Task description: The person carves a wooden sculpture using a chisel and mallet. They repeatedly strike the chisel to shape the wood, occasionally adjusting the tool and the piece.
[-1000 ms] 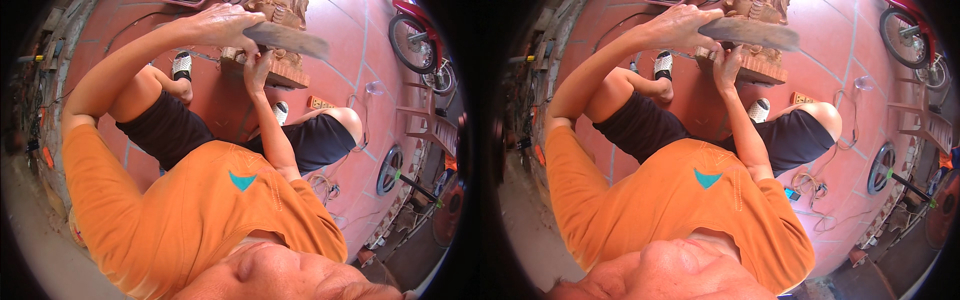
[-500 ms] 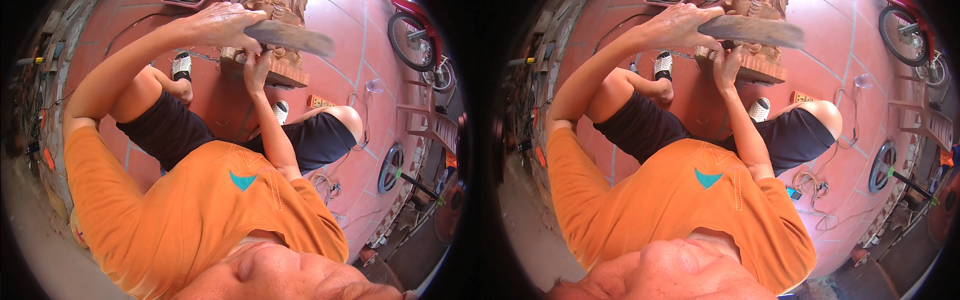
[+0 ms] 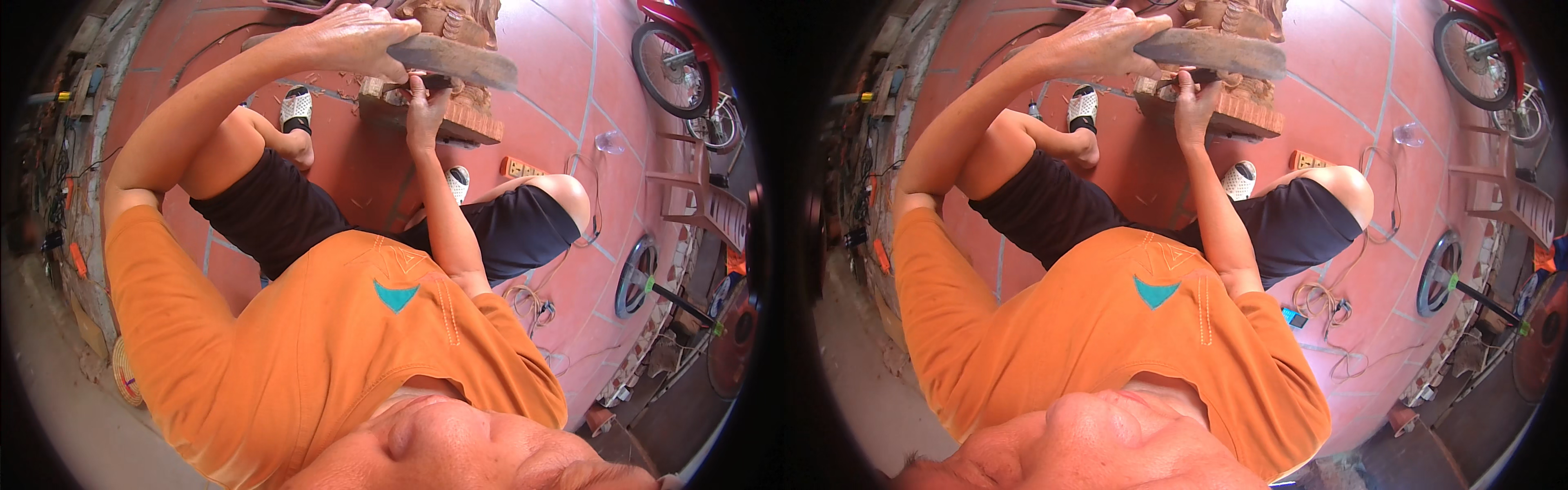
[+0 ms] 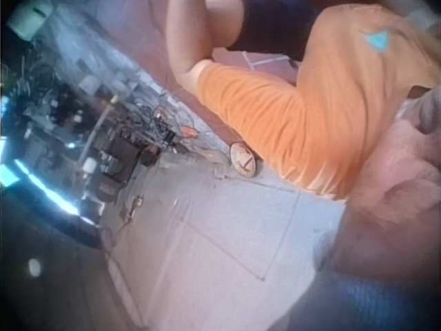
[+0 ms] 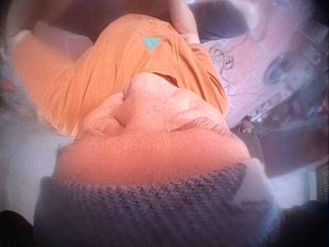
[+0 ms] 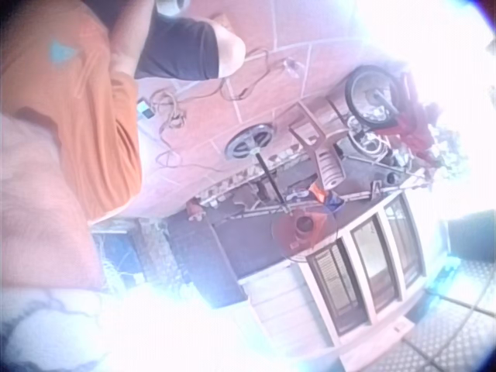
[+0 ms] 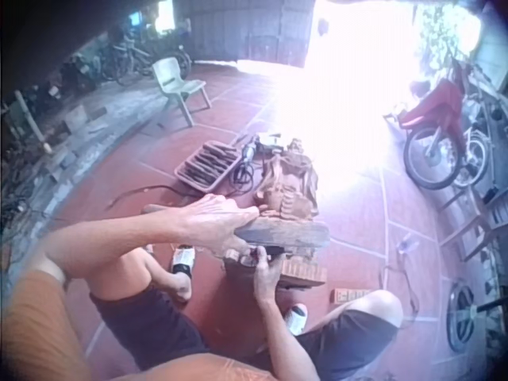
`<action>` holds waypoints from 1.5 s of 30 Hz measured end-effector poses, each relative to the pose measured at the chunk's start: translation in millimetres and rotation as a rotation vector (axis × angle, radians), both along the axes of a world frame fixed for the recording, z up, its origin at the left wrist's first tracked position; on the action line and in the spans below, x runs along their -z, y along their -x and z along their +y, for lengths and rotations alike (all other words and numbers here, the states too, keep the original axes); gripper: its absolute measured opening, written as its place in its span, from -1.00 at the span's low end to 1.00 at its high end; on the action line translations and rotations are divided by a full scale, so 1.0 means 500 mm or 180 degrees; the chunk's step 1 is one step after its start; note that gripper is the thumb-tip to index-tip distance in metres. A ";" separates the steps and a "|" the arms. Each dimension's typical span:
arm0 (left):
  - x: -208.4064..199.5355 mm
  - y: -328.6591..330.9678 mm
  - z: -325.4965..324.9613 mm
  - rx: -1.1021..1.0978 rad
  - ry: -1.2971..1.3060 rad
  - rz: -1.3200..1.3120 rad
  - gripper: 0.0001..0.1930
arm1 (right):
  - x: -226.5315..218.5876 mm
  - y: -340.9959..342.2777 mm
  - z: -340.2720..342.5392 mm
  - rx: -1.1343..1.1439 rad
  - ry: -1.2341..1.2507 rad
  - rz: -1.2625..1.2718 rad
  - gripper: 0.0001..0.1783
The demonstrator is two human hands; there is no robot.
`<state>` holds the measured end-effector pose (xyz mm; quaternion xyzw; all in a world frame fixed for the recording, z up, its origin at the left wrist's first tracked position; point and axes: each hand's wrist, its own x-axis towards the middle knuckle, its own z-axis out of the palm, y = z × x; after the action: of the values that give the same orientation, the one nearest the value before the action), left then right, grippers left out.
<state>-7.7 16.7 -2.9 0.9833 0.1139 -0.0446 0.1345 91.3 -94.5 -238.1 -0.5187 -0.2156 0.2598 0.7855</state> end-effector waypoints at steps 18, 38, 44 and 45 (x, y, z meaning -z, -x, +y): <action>-0.054 0.014 -0.005 -0.0028 0.0417 -0.0050 -0.43 | -0.041 0.025 -0.015 -0.0026 0.0036 -0.0319 -0.78; 0.058 -0.006 -0.004 0.0129 0.0015 -0.0182 -0.45 | -0.025 0.027 -0.006 0.0233 0.0303 -0.1213 -0.61; 0.002 -0.018 -0.021 -0.0087 0.0463 -0.0223 -0.44 | -0.010 0.022 -0.005 -0.0021 0.0255 -0.0871 -0.70; 0.014 -0.014 -0.019 -0.0120 0.0540 -0.0191 -0.44 | -0.010 0.020 -0.005 -0.0007 0.0211 -0.0859 -0.71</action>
<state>-0.7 7.1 -10.2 0.9670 0.1241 -0.0221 0.2214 81.2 -97.1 -233.2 -0.5743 -0.3111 0.1954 0.7315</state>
